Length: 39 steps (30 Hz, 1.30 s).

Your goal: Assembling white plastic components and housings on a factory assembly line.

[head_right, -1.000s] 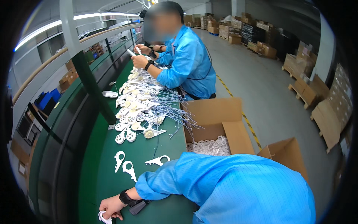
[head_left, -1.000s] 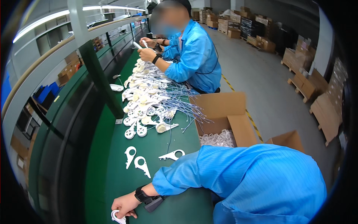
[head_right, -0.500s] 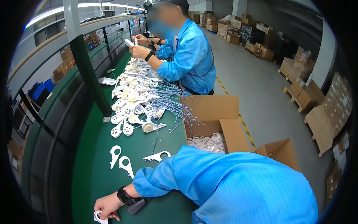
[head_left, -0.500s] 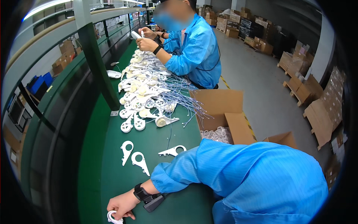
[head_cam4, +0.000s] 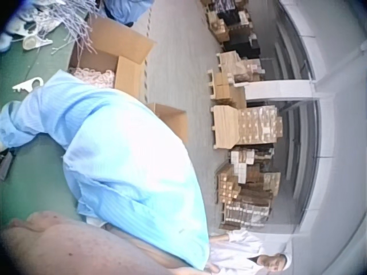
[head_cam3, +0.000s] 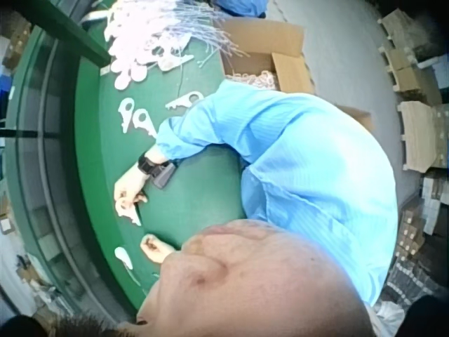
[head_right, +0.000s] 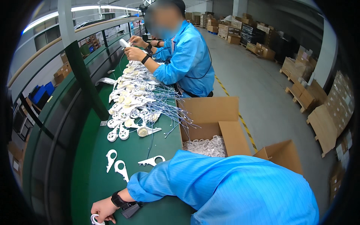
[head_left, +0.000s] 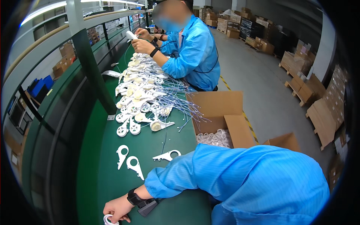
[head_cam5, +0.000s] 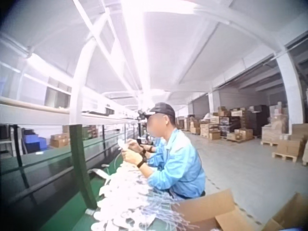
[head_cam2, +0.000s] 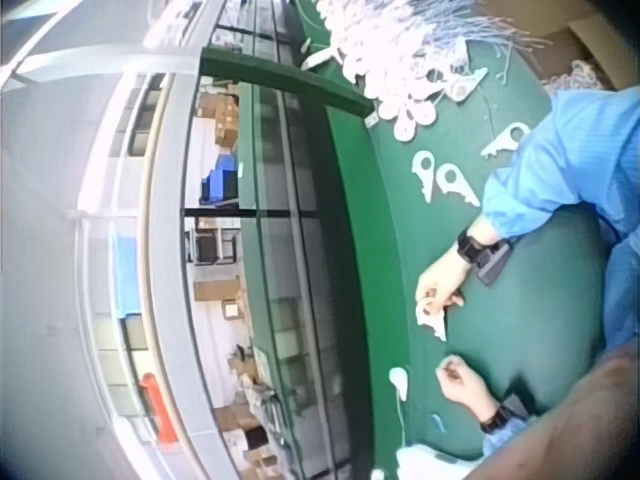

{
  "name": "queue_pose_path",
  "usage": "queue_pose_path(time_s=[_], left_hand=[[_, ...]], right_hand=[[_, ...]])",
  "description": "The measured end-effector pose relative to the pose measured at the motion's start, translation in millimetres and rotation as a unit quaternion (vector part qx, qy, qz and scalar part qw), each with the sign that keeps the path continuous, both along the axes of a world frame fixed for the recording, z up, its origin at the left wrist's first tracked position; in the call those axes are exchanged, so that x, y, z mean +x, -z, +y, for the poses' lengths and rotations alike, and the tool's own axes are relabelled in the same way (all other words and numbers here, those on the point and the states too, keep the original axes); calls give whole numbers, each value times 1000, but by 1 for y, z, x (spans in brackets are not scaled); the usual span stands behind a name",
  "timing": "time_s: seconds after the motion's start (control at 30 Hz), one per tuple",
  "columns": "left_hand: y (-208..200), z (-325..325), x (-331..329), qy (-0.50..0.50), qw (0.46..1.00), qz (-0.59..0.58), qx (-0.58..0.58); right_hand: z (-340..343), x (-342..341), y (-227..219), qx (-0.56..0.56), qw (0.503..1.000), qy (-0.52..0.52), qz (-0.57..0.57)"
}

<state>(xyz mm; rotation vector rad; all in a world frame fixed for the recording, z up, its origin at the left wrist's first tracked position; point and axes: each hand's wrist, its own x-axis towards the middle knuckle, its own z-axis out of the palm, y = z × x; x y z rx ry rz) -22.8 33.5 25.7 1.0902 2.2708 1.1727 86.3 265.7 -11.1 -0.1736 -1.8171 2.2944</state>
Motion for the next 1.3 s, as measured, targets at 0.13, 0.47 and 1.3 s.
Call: queue_pose_path(time_s=[0.13, 0.47, 1.3], left_hand=[[1, -2, 1, -16, 1000, -11, 11], [-3, -2, 2, -10, 1000, 2, -2], [-2, 1, 0, 5, 1000, -6, -4]], right_hand=[[-2, -1, -2, -1, 1000, -10, 5], [-7, 12, -23, -13, 1000, 3, -12], [0, 0, 1, 5, 1000, -2, -19]])
